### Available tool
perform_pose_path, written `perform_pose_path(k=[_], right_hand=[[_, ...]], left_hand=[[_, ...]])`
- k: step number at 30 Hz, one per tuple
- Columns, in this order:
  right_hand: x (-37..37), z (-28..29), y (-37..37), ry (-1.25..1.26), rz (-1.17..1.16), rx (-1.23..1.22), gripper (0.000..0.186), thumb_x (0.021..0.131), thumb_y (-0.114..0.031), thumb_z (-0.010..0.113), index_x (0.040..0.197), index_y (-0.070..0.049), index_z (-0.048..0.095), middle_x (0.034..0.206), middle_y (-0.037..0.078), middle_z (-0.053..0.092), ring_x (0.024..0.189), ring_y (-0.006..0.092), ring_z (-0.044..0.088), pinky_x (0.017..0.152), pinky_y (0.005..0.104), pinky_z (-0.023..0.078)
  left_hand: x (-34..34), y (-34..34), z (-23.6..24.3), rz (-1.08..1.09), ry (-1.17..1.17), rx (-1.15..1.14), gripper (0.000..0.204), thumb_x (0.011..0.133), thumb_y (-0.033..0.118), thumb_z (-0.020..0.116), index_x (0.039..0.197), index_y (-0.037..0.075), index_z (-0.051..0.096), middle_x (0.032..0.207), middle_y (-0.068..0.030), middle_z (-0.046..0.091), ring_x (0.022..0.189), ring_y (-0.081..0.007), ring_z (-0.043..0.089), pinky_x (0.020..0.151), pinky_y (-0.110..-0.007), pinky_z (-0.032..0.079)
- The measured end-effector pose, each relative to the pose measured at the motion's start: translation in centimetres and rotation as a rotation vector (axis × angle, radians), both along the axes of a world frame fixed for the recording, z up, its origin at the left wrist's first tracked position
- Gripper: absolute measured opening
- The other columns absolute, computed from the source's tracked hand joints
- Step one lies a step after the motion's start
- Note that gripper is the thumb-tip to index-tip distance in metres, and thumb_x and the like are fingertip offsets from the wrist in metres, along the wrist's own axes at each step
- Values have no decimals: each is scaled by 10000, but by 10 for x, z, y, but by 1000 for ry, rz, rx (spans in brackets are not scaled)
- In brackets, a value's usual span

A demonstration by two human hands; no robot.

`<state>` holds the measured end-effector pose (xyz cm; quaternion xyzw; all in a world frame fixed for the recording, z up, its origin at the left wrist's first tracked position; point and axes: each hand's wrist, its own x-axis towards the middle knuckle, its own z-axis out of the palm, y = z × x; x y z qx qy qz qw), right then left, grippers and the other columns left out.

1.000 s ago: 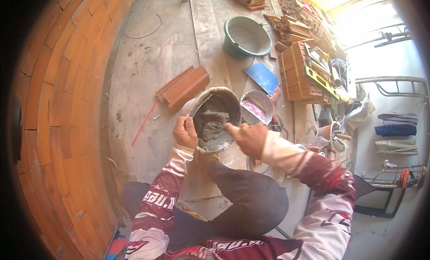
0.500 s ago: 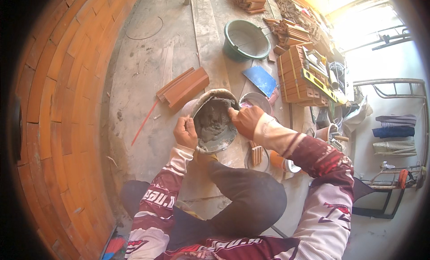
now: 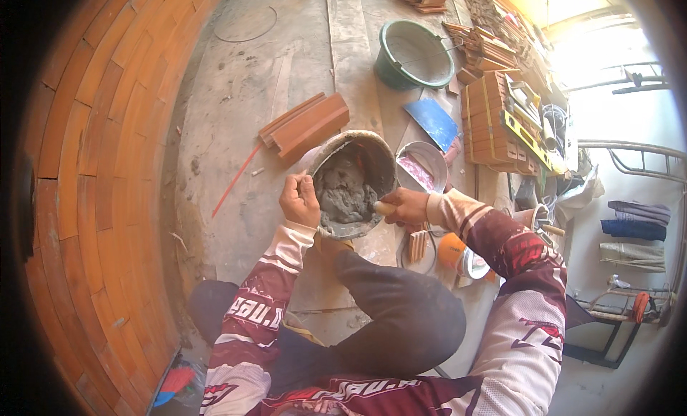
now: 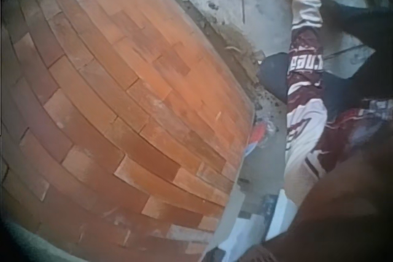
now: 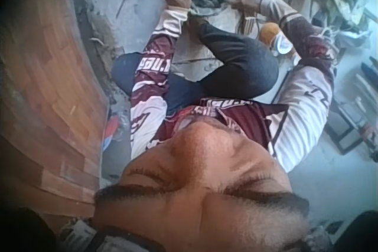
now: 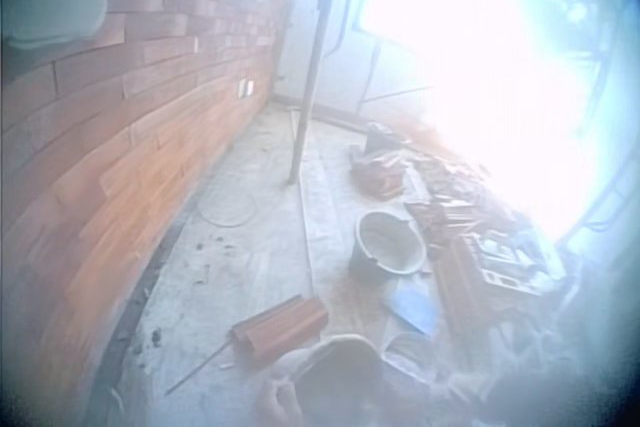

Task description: The person mixes cement in a bucket using a trowel, then applies the cement to a terracotta tile and places it on a wall. They tap the tile into place with a hammer and later use a trowel to apply more cement to the wall.

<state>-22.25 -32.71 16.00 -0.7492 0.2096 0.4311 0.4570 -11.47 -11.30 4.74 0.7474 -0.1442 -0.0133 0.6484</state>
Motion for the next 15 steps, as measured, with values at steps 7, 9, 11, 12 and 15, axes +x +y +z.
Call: perform_pose_path(k=[7,9,11,12,15], right_hand=[[-21,-20,31,103,-478,366,534,865,-91,570,1382,4,478,685,52,544,465,116,503,414,266,408],[-29,-24,45,79,-643,513,549,861,-86,553,1398,-4,467,680,55,546,450,116,501,393,257,397],[-33,-29,56,28,-783,618,539,856,-89,527,1385,-5,471,684,58,550,427,112,494,360,231,377],[-37,-33,58,27,-834,663,530,858,-95,526,1377,-3,472,693,59,555,426,110,497,360,227,381],[-49,-42,66,10,-979,786,499,858,-107,539,1341,2,477,742,65,580,426,97,511,362,207,396]], left_hand=[[-2,3,-3,-35,-61,27,180,969,154,566,919,-18,583,894,-223,667,802,-393,649,718,-423,516],[-3,4,-2,-28,-38,7,188,972,157,563,916,-21,581,892,-223,666,803,-385,652,719,-416,517],[-2,4,-3,-26,-30,-2,192,974,161,562,914,-21,579,883,-221,663,795,-376,652,714,-410,515],[-1,4,-5,-29,-33,0,193,974,162,562,913,-21,579,875,-218,661,786,-371,650,709,-407,514],[-1,5,-6,-48,-44,15,188,973,161,566,915,-17,582,849,-209,652,756,-361,640,693,-402,509]])
